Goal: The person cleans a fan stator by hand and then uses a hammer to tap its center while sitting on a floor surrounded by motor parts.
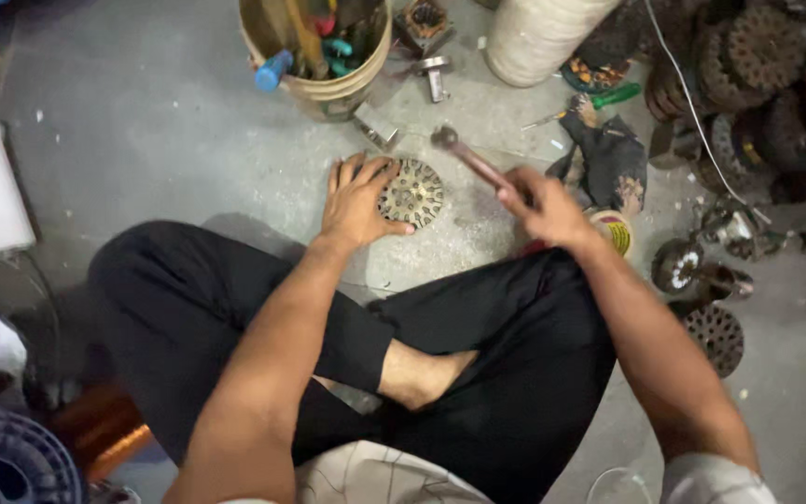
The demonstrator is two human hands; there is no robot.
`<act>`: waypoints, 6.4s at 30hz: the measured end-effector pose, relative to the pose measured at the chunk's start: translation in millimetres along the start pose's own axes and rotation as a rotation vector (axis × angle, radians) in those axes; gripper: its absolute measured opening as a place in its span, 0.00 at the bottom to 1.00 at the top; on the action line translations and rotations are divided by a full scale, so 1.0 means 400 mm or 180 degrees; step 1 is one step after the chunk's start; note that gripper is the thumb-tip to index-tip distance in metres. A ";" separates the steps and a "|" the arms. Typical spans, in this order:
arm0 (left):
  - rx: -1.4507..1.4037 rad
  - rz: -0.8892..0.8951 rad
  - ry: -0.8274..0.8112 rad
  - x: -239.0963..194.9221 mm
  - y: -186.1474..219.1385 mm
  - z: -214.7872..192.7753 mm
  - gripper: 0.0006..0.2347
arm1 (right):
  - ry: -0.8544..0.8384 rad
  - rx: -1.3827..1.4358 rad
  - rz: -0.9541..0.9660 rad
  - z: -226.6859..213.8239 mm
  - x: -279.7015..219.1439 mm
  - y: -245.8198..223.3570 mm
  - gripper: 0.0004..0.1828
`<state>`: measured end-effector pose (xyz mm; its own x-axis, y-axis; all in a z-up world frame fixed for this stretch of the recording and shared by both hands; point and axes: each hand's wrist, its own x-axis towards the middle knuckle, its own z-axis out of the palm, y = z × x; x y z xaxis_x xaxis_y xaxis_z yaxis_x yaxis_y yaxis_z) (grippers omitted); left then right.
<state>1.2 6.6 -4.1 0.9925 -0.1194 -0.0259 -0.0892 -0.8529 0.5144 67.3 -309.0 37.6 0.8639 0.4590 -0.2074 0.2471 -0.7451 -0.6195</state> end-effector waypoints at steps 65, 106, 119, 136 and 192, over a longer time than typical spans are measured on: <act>0.0183 0.0043 0.0286 -0.005 0.148 0.013 0.25 | 0.2451 0.0574 0.0038 -0.010 -0.097 -0.044 0.18; -0.0253 -0.0882 -0.0136 -0.015 0.040 0.002 0.56 | 0.0025 -0.1575 -0.1345 0.045 -0.014 -0.041 0.19; -0.0129 -0.0950 -0.0219 -0.037 0.048 -0.013 0.56 | -0.0062 -0.1664 -0.0883 0.054 0.004 -0.033 0.19; -0.0300 -0.0348 0.0112 0.020 0.140 0.001 0.55 | 0.1526 -0.1132 -0.0114 -0.066 0.005 0.043 0.20; -0.5299 -0.1962 0.2488 0.074 -0.055 0.026 0.20 | 0.0893 0.0963 0.0146 0.262 0.186 -0.291 0.20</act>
<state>31.9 16.7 -25.2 0.7057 0.5800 -0.4070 -0.0791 0.6353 0.7682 56.5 -137.4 14.9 0.9674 0.2478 -0.0514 0.1017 -0.5667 -0.8177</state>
